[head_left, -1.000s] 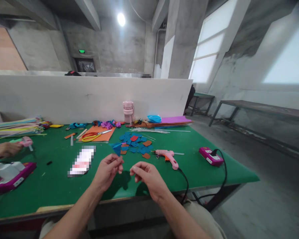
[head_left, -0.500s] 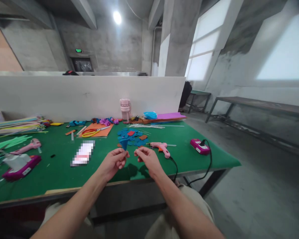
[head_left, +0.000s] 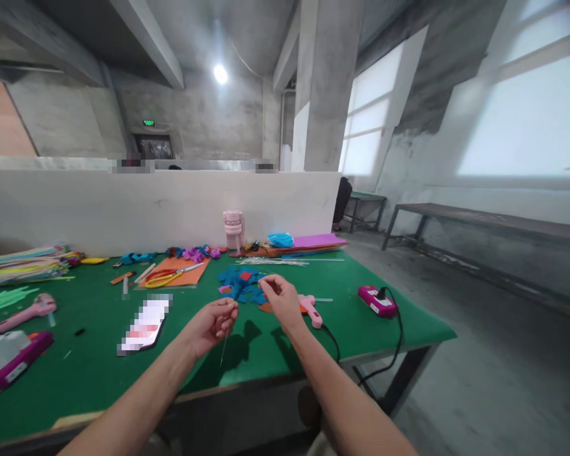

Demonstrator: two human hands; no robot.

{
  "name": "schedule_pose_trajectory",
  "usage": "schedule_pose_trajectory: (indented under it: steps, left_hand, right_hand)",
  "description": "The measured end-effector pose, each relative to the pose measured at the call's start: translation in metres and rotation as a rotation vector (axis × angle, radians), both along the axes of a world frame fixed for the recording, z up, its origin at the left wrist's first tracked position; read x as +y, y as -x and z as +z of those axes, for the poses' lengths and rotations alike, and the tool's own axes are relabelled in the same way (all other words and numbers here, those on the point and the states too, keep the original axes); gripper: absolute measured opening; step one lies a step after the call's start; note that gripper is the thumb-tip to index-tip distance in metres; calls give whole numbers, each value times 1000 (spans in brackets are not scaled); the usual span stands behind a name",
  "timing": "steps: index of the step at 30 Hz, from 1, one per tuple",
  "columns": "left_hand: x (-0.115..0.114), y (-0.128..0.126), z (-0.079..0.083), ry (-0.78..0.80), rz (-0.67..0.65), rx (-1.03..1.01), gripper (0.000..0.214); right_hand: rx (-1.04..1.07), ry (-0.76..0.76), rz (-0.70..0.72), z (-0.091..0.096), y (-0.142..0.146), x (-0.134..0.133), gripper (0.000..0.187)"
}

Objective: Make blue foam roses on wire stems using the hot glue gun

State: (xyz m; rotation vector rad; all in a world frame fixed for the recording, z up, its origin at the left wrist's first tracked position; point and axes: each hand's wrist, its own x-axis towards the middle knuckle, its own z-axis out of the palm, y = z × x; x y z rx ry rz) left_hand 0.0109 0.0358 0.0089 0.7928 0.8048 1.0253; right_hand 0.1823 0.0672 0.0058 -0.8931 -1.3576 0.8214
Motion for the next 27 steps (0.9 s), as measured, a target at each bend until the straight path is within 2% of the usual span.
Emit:
schedule_pose_trajectory:
  steps: [3,7,9,14,20,23,27]
  left_hand:
    - [19,-4,0,-2,3,-43,11]
    - [26,-8,-10,-11,3,-156,12]
    - [26,-9,-17,39,-30,-153,12]
    - [31,-6,-28,59,13,-152,9]
    - [31,-1,-26,69,49,-132,8]
    - [25,-3,-21,68,53,-153,9]
    - [22,-8,-18,49,109,-174,8]
  right_hand:
    - [-5,-3,-44,-6,-4,19,21]
    - [-23,5,-85,-13,-9,34,20]
    - [-39,11,-95,-16,-8,32,19]
    - [-106,18,-90,-18,2,14,16]
    - [-193,-42,-148,-15,0,14,12]
    - [-71,70,-92,-21,1,18,13]
    - [176,412,154,-35,19,13,22]
